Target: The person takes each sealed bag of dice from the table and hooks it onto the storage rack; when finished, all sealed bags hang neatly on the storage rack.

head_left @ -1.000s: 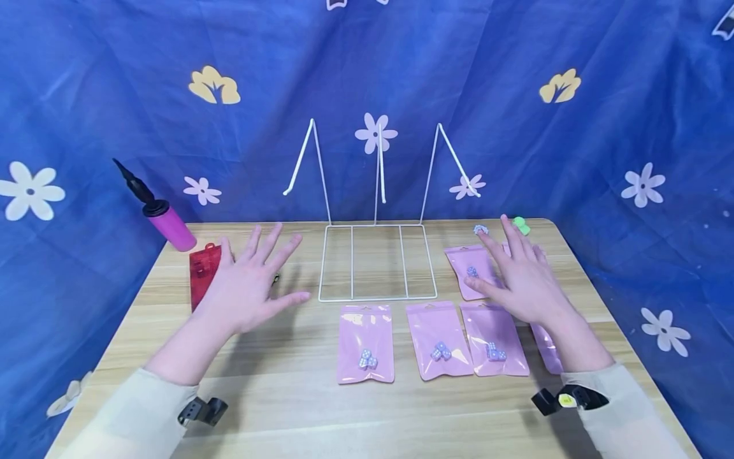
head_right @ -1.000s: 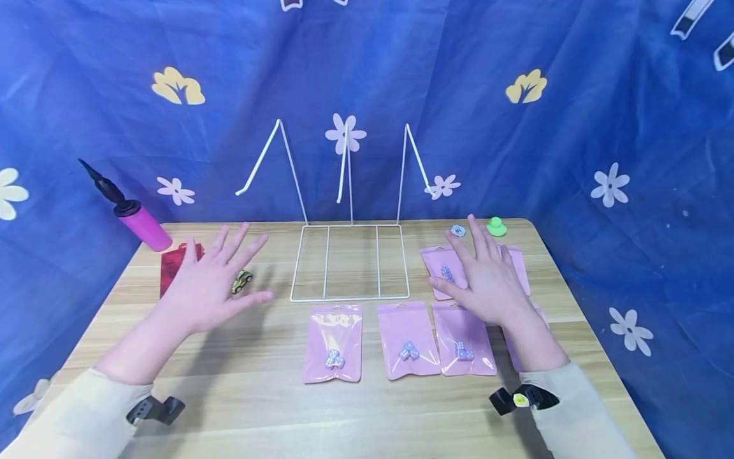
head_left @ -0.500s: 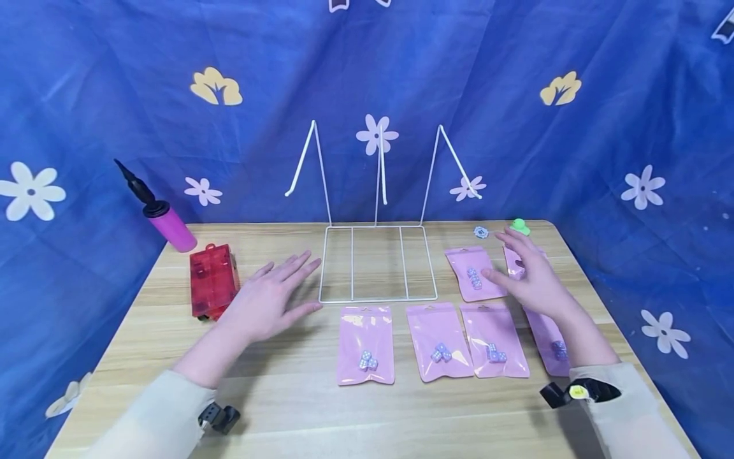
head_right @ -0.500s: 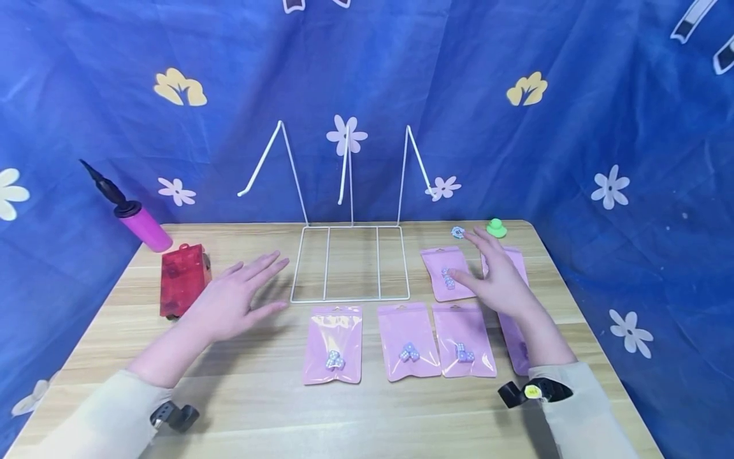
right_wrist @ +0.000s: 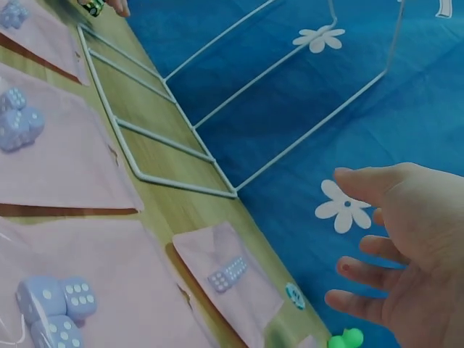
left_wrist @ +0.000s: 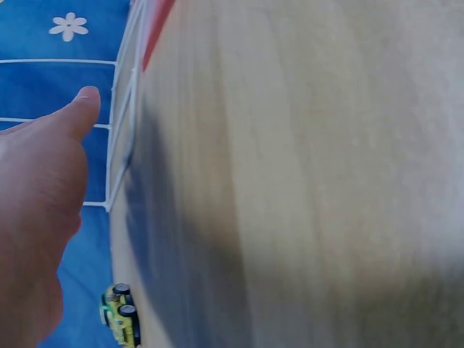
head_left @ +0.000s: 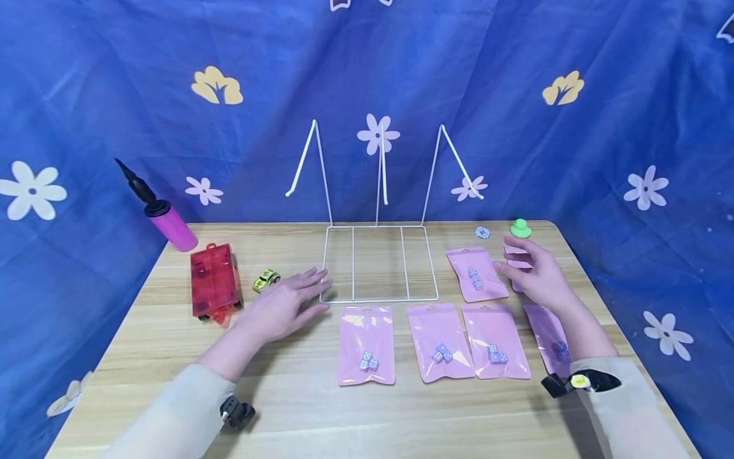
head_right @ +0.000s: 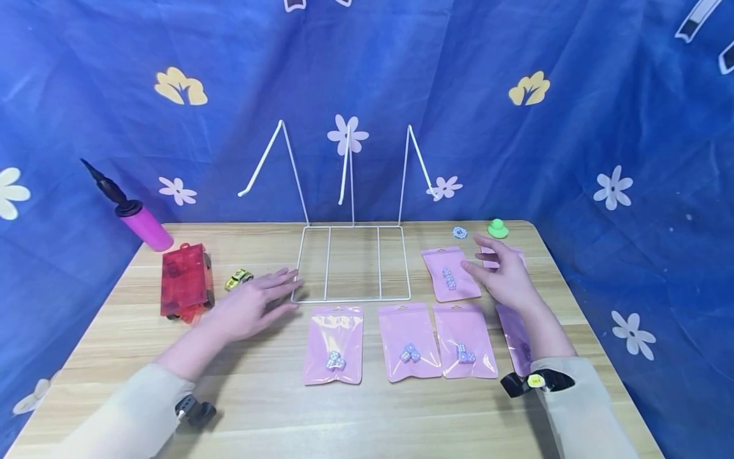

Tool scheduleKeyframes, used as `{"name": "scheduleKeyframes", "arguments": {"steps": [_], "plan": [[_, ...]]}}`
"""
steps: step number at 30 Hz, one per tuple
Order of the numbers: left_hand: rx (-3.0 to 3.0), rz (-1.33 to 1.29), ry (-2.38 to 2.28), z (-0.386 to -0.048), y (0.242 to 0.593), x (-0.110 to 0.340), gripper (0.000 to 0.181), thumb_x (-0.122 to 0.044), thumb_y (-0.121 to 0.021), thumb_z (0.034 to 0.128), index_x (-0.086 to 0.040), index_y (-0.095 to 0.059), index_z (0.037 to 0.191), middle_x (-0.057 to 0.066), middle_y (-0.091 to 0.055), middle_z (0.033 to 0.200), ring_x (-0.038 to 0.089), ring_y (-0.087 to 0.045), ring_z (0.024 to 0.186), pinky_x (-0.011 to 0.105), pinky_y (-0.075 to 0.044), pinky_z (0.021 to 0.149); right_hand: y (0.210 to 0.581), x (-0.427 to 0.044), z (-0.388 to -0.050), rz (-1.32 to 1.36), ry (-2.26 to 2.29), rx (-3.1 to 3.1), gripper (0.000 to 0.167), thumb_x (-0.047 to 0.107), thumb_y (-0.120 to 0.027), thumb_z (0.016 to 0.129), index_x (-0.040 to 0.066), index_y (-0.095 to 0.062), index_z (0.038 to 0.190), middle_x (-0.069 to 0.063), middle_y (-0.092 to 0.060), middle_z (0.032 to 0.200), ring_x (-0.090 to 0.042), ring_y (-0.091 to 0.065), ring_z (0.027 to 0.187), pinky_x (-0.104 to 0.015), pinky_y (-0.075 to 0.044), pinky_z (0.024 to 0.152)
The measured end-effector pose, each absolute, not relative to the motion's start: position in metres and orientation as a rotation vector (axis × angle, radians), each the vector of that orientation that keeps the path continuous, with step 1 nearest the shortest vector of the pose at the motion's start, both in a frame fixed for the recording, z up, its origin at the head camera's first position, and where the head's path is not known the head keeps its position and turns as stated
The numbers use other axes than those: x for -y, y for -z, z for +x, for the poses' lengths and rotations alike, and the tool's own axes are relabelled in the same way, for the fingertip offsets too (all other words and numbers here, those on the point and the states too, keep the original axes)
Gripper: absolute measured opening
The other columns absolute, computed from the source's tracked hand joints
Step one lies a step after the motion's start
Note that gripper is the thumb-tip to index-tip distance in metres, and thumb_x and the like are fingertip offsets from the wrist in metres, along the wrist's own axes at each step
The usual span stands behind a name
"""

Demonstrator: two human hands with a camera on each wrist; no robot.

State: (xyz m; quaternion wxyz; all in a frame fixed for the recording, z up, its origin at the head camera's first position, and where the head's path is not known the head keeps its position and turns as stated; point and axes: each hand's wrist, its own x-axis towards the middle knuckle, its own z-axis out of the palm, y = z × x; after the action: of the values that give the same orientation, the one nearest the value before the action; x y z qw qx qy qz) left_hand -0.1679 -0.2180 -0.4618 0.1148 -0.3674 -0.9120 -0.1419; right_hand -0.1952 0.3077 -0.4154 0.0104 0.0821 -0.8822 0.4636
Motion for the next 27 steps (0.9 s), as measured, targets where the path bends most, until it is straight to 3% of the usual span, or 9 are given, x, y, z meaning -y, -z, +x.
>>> {"name": "scheduleKeyframes", "arguments": {"steps": [6, 9, 12, 14, 27], "plan": [[2.692, -1.061, 0.528, -0.172, 0.474, 0.215, 0.051, -0.034, -0.077, 0.0993, -0.007, -0.069, 0.141, 0.017, -0.06, 0.149, 0.037, -0.058, 0.136, 0.056, -0.049, 0.111, 0.422, -0.31, -0.201, 0.193, -1.416, 2.808, 0.073, 0.034, -0.076, 0.101, 0.003, -0.045, 0.159, -0.027, -0.051, 0.153, -0.047, -0.056, 0.133, -0.014, -0.054, 0.083], [2.716, -1.041, 0.56, -0.174, 0.477, 0.214, 0.046, -0.033, -0.076, 0.1003, -0.008, -0.071, 0.139, 0.016, -0.062, 0.146, 0.035, -0.06, 0.135, 0.055, -0.05, 0.11, 0.425, -0.312, -0.203, 0.167, -1.401, 2.825, 0.072, 0.036, -0.076, 0.101, 0.001, -0.047, 0.157, -0.026, -0.051, 0.153, -0.047, -0.056, 0.133, -0.034, -0.059, 0.095], [2.737, -1.04, 0.567, -0.176, 0.478, 0.213, 0.043, -0.032, -0.075, 0.1012, -0.008, -0.072, 0.137, 0.015, -0.064, 0.144, 0.034, -0.06, 0.134, 0.054, -0.051, 0.109, 0.431, -0.314, -0.206, 0.156, -1.383, 2.842, 0.071, 0.037, -0.075, 0.101, -0.001, -0.048, 0.155, -0.027, -0.05, 0.154, -0.048, -0.056, 0.134, -0.056, -0.055, 0.103], [2.749, -1.042, 0.56, -0.178, 0.48, 0.213, 0.042, -0.033, -0.075, 0.1016, -0.009, -0.073, 0.136, 0.015, -0.064, 0.144, 0.033, -0.061, 0.134, 0.053, -0.051, 0.108, 0.433, -0.314, -0.207, 0.162, -1.378, 2.847, 0.071, 0.037, -0.075, 0.101, -0.002, -0.048, 0.154, -0.027, -0.049, 0.155, -0.05, -0.055, 0.134, -0.063, -0.052, 0.104], [2.771, -1.025, 0.583, -0.182, 0.488, 0.218, 0.037, -0.031, -0.073, 0.1031, -0.008, -0.076, 0.131, 0.011, -0.068, 0.139, 0.028, -0.062, 0.132, 0.05, -0.054, 0.106, 0.446, -0.316, -0.215, 0.128, -1.365, 2.847, 0.069, 0.032, -0.076, 0.101, -0.005, -0.049, 0.153, -0.029, -0.053, 0.15, -0.049, -0.056, 0.133, -0.06, -0.057, 0.097]]}}
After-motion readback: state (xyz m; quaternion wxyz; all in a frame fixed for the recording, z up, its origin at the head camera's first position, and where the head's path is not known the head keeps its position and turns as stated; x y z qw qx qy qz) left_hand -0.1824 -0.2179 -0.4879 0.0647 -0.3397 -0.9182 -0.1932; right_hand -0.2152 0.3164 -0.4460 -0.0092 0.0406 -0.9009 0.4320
